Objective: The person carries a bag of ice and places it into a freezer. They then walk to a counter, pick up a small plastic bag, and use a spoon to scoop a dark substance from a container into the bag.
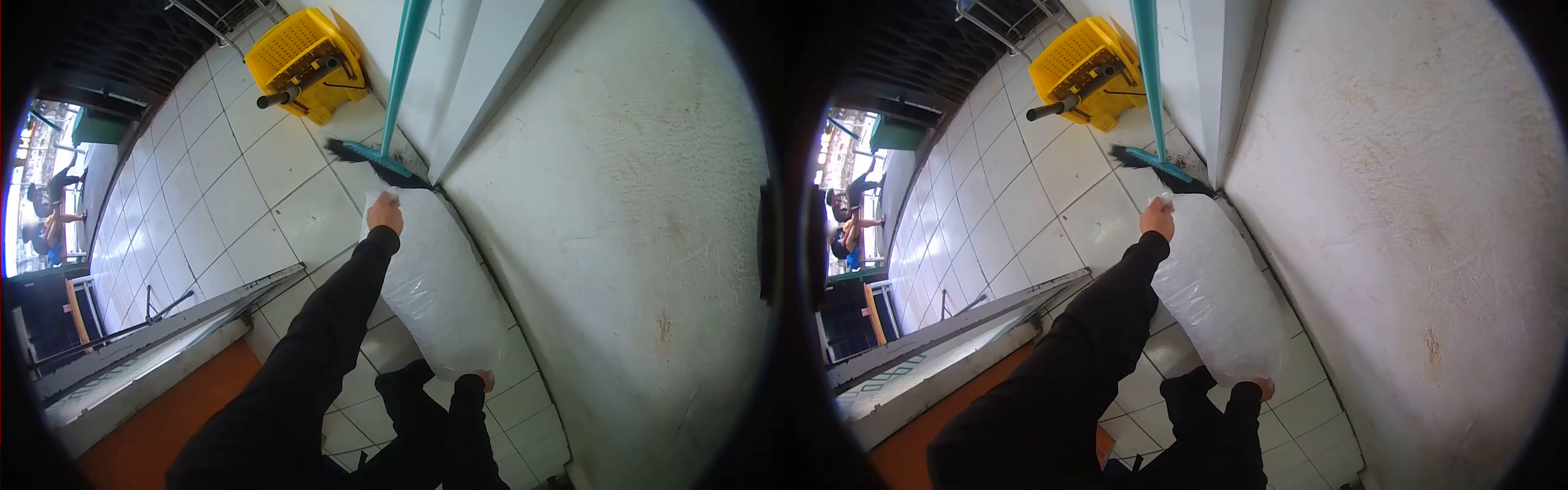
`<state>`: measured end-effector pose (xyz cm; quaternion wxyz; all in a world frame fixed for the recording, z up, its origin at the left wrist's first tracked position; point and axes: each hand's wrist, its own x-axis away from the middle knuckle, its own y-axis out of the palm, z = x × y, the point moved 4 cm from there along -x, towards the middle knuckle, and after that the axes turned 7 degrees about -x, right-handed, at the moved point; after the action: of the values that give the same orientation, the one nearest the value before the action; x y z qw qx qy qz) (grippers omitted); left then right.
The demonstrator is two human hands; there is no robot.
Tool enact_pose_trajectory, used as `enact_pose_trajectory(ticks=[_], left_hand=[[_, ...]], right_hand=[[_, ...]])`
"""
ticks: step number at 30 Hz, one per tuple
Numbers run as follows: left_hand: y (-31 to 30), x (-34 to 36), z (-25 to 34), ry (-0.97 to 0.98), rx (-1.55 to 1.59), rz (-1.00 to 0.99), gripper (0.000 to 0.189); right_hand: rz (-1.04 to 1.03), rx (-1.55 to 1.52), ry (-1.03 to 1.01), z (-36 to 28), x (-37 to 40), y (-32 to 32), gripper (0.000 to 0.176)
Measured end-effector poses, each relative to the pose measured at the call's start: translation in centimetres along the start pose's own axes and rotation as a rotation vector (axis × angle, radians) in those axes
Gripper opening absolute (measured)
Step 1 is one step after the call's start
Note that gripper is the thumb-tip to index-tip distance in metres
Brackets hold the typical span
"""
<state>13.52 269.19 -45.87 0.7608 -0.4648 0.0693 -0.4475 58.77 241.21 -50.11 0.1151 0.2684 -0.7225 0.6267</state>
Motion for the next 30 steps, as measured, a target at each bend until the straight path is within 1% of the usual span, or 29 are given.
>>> enact_pose_trajectory(ticks=[2,3,4,5,6,7,8,9,10,11,12,13,14,15,16,17,19,20,21,22,23,25,26,27,29,30], left_hand=[[0.1,-1.0,-1.0,-0.101,0.091,0.073,0.024],[1.0,-1.8,-1.9,-0.087,0.092,0.072,0.024],[2.3,-2.7,-3.3,-0.104,0.059,0.071,0.029],[1.9,-3.0,-3.4,-0.121,0.024,0.075,0.034],[1.8,-3.2,-3.2,0.018,-0.079,-0.074,0.049],[1.6,-3.6,-3.6,0.033,-0.087,-0.067,0.049],[2.5,-4.0,-4.5,0.078,-0.141,-0.163,0.054],[3.6,-4.2,-5.3,0.126,-0.189,-0.259,0.059],[4.3,-4.4,-6.1,0.165,-0.243,-0.284,0.062],[4.4,-4.0,-6.4,0.236,-0.314,-0.346,0.057],[4.0,-3.6,-6.7,0.31,-0.387,-0.4,0.052],[3.4,-2.7,-7.0,0.436,-0.498,-0.423,0.04],[4.0,-2.7,-9.7,0.549,-0.521,-0.372,0.032],[3.2,-1.4,-10.6,0.585,-0.453,-0.267,0.026],[1.8,0.1,-10.6,0.648,-0.549,-0.255,0.023],[0.6,1.4,-10.6,0.666,-0.597,-0.226,0.021],[-1.4,3.4,-10.9,0.596,-0.699,-0.306,0.02],[-2.3,4.7,-11.5,0.528,-0.766,-0.355,0.02],[-3.3,6.1,-12.0,0.455,-0.832,-0.403,0.02],[-4.5,7.5,-12.6,0.441,-0.852,-0.403,0.021],[-5.8,9.5,-13.9,0.425,-0.874,-0.406,0.021],[-8.8,13.9,-16.5,0.407,-0.803,-0.325,0.022],[-9.7,16.1,-17.1,0.404,-0.804,-0.331,0.022],[-11.1,17.7,-17.8,0.331,-0.759,-0.349,0.023],[-13.8,20.2,-18.2,0.211,-0.673,-0.386,0.026],[-15.1,21.3,-17.5,0.242,-0.678,-0.388,0.026]], right_hand=[[-0.042,0.264,-0.028,3.4,-3.9,1.6,0.029],[-0.062,0.391,-0.043,4.5,-5.4,2.4,0.03],[-0.083,0.516,-0.059,4.7,-6.0,3.2,0.031],[-0.086,0.498,-0.056,3.6,-4.9,3.1,0.031],[-0.058,-0.034,-0.017,2.7,-3.8,2.6,0.035],[-0.026,-0.56,0.03,1.9,-2.8,2.0,0.039],[-0.198,-1.158,0.2,1.2,-1.8,2.5,0.048],[-0.196,-1.171,0.206,0.0,-0.4,1.2,0.048],[-0.246,-1.087,0.288,-1.2,0.9,0.1,0.051],[-0.295,-1.002,0.366,-1.9,1.8,-0.5,0.053],[-0.296,-1.033,0.358,-1.9,2.1,-0.7,0.053],[-0.384,-1.06,0.326,-0.9,1.9,-0.2,0.057],[-0.473,-1.083,0.288,-0.1,1.8,0.0,0.061],[-0.468,-1.104,0.292,0.5,2.0,-0.3,0.062],[-0.462,-1.122,0.301,0.9,2.3,-0.6,0.063],[-0.466,-1.145,0.285,0.3,2.7,-1.2,0.063],[-0.337,-0.955,0.276,0.7,3.5,-4.4,0.061],[-0.322,-0.951,0.279,1.2,3.9,-6.0,0.061],[-0.263,-0.8,0.275,1.6,4.2,-7.7,0.057],[-0.21,-0.65,0.269,1.5,4.9,-9.4,0.053],[-0.204,-0.64,0.274,2.0,5.8,-11.0,0.053],[-0.153,-0.617,0.237,3.7,7.8,-14.7,0.053],[-0.151,-0.611,0.24,4.6,8.7,-16.6,0.053],[-0.133,-0.642,0.234,5.7,9.7,-18.4,0.053],[-0.105,-0.695,0.246,7.5,12.5,-22.5,0.053],[-0.116,-0.698,0.254,8.3,14.2,-25.2,0.054]])
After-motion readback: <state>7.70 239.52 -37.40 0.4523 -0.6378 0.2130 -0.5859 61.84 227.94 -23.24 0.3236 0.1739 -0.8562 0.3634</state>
